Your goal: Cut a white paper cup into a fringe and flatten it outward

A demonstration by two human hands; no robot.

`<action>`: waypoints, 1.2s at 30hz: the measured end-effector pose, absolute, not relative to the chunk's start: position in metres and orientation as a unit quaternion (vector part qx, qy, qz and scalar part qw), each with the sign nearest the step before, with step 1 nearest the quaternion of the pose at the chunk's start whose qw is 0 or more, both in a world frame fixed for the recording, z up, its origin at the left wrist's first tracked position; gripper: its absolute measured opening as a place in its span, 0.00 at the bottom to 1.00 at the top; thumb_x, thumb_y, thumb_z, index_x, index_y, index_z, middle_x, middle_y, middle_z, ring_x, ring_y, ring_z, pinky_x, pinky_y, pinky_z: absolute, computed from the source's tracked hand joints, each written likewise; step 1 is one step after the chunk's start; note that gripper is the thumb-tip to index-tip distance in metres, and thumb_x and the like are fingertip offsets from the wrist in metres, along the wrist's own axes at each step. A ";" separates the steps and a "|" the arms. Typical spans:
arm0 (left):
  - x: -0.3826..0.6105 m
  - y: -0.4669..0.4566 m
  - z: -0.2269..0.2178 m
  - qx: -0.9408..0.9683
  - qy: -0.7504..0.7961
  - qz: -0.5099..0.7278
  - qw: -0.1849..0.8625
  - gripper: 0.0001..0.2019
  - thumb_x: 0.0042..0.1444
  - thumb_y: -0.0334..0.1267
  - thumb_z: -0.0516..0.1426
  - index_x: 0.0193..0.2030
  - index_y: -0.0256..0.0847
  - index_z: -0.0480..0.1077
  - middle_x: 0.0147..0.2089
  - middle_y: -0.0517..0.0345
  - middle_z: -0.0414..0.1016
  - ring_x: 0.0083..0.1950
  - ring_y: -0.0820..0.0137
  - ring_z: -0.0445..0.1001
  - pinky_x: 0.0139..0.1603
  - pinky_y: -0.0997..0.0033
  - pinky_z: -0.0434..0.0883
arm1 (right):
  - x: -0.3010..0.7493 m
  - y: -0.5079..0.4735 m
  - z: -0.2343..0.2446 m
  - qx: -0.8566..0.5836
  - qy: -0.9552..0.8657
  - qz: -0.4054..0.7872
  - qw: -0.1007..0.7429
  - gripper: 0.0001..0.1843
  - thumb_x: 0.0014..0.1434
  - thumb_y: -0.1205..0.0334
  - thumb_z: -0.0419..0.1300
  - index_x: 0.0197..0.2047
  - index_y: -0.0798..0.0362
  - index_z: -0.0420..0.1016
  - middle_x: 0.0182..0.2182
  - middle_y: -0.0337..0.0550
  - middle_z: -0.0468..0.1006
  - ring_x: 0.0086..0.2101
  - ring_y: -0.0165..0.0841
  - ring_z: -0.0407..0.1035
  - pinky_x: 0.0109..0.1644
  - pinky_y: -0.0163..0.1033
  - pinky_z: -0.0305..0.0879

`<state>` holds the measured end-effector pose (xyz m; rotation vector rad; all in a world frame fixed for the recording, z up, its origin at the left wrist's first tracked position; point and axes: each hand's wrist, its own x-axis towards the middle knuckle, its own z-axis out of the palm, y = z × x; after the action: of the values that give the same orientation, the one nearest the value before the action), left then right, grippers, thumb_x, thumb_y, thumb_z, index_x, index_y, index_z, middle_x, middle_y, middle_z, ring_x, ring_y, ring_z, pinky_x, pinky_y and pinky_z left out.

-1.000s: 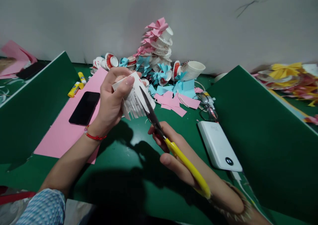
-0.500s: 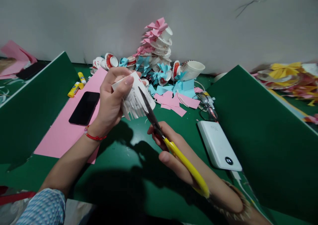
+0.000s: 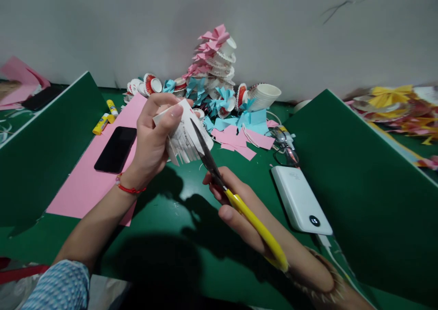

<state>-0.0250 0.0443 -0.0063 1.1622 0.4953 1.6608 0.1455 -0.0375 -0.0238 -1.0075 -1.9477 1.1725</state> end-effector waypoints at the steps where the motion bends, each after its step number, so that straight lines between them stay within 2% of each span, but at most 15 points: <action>1: -0.025 0.044 -0.006 0.479 0.208 0.688 0.504 0.08 0.51 0.39 0.62 0.35 0.42 0.68 0.36 0.58 0.77 0.55 0.58 0.74 0.50 0.57 0.75 | 0.146 -0.038 -0.024 -0.385 -0.741 0.446 0.324 0.31 0.59 0.31 0.44 0.43 0.53 0.61 0.29 0.38 0.62 0.28 0.30 0.54 0.30 0.36 0.55; 4: -0.025 0.044 -0.006 0.476 0.208 0.688 0.507 0.08 0.51 0.39 0.63 0.35 0.42 0.68 0.36 0.58 0.78 0.55 0.58 0.74 0.51 0.59 0.75 | 0.146 -0.039 -0.024 -0.385 -0.741 0.443 0.326 0.31 0.59 0.31 0.44 0.42 0.53 0.61 0.27 0.37 0.61 0.27 0.30 0.53 0.29 0.35 0.54; 8: -0.025 0.043 -0.006 0.492 0.186 0.686 0.503 0.05 0.53 0.38 0.61 0.34 0.42 0.69 0.36 0.59 0.78 0.39 0.67 0.80 0.38 0.69 0.78 | 0.146 -0.040 -0.023 -0.388 -0.741 0.435 0.332 0.31 0.59 0.31 0.44 0.41 0.53 0.62 0.26 0.36 0.61 0.26 0.29 0.52 0.28 0.35 0.52; 10: -0.024 0.043 -0.006 0.492 0.186 0.687 0.500 0.04 0.54 0.38 0.61 0.34 0.43 0.69 0.36 0.60 0.79 0.36 0.69 0.80 0.36 0.70 0.78 | 0.145 -0.040 -0.023 -0.393 -0.739 0.434 0.334 0.32 0.58 0.30 0.44 0.40 0.53 0.62 0.25 0.35 0.60 0.25 0.28 0.52 0.27 0.34 0.52; 16: -0.024 0.042 -0.006 0.492 0.187 0.688 0.499 0.05 0.54 0.39 0.61 0.33 0.43 0.69 0.36 0.60 0.78 0.38 0.68 0.80 0.38 0.68 0.78 | 0.143 -0.040 -0.021 -0.407 -0.726 0.435 0.345 0.33 0.56 0.29 0.45 0.37 0.53 0.63 0.23 0.34 0.58 0.23 0.27 0.50 0.25 0.34 0.49; 20: -0.023 0.042 -0.006 0.482 0.187 0.695 0.499 0.05 0.54 0.39 0.61 0.33 0.43 0.69 0.36 0.58 0.77 0.45 0.61 0.80 0.43 0.62 0.77 | 0.142 -0.040 -0.022 -0.416 -0.718 0.435 0.349 0.34 0.55 0.27 0.46 0.36 0.53 0.64 0.21 0.32 0.55 0.22 0.26 0.48 0.24 0.34 0.46; 26: -0.023 0.043 -0.006 0.482 0.172 0.694 0.507 0.05 0.54 0.37 0.61 0.33 0.41 0.69 0.35 0.58 0.78 0.36 0.67 0.81 0.33 0.72 0.77 | 0.142 -0.039 -0.024 -0.424 -0.712 0.424 0.364 0.33 0.54 0.29 0.50 0.36 0.55 0.69 0.20 0.31 0.55 0.21 0.26 0.47 0.23 0.33 0.45; 32: -0.022 0.042 -0.006 0.481 0.166 0.694 0.509 0.03 0.55 0.35 0.60 0.33 0.40 0.69 0.36 0.58 0.78 0.34 0.69 0.80 0.31 0.74 0.77 | 0.140 -0.040 -0.023 -0.428 -0.706 0.417 0.381 0.32 0.54 0.31 0.53 0.36 0.56 0.71 0.19 0.31 0.54 0.20 0.25 0.46 0.22 0.33 0.45; 34: -0.022 0.042 -0.006 0.482 0.177 0.693 0.506 0.05 0.54 0.37 0.61 0.33 0.41 0.68 0.35 0.59 0.78 0.37 0.67 0.81 0.34 0.71 0.77 | 0.140 -0.040 -0.023 -0.425 -0.707 0.410 0.389 0.32 0.54 0.31 0.54 0.36 0.56 0.71 0.19 0.31 0.54 0.19 0.25 0.46 0.21 0.33 0.45; 36: -0.022 0.043 -0.006 0.480 0.205 0.691 0.500 0.08 0.52 0.41 0.62 0.33 0.42 0.67 0.35 0.60 0.77 0.45 0.64 0.80 0.41 0.67 0.77 | 0.140 -0.040 -0.023 -0.424 -0.710 0.401 0.394 0.31 0.54 0.32 0.54 0.35 0.56 0.71 0.18 0.31 0.55 0.19 0.24 0.46 0.21 0.32 0.45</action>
<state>-0.0224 0.0426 -0.0057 1.1621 0.4952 1.6711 0.1404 -0.0398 -0.0230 -1.0749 -1.8013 1.0179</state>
